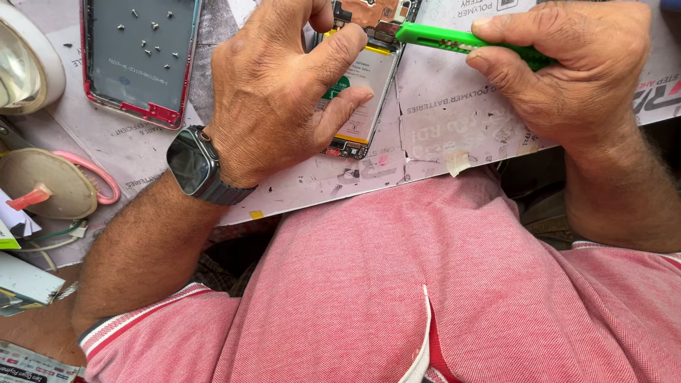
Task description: The person uses a green plastic pry tool to separate the back cover and remove the battery from a disassembled smartphone. They then lift the motherboard assembly and continue prying along the edges of the device.
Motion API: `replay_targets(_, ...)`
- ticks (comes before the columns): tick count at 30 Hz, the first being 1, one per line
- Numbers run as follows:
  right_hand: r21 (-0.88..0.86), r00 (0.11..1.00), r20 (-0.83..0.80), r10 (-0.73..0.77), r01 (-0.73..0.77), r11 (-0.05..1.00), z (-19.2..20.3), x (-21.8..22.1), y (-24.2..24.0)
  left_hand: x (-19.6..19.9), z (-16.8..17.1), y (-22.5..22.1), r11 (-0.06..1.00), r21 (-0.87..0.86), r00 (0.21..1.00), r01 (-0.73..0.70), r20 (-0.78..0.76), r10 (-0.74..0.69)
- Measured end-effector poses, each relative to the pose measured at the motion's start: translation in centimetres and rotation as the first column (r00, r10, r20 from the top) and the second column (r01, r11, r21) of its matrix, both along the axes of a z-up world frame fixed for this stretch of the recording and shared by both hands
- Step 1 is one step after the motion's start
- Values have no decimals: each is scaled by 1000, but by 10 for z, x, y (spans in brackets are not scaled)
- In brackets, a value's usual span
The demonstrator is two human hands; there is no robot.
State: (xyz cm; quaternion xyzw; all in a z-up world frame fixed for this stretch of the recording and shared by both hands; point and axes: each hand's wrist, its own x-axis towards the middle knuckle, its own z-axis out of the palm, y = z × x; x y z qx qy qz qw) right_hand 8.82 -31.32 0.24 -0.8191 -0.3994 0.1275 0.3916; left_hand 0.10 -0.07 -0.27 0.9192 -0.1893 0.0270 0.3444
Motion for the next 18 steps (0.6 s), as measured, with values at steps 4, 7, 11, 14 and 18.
replay_targets(4,5,1000,3,5,-5,1000,-1,0,-1,0,1,0,1000,10,1000,-5,-3,5)
replay_targets(7,15,1000,2,15,-15,1000,-3,1,-2,0,2,0,1000,13,1000,-6,3,6)
replay_targets(11,-6,998,-57,-11,11,1000,0,1,-3,0,2,0,1000,-2,1000,-6,1,6)
replay_targets(14,-35,990,-137,-39,34,999,7,0,1,0,2,0,1000,11,1000,-11,4,11)
replay_targets(18,-85,904,-395,-164,142,986,19,3,14,0,2,-1,1000,6,1000,-11,-2,11)
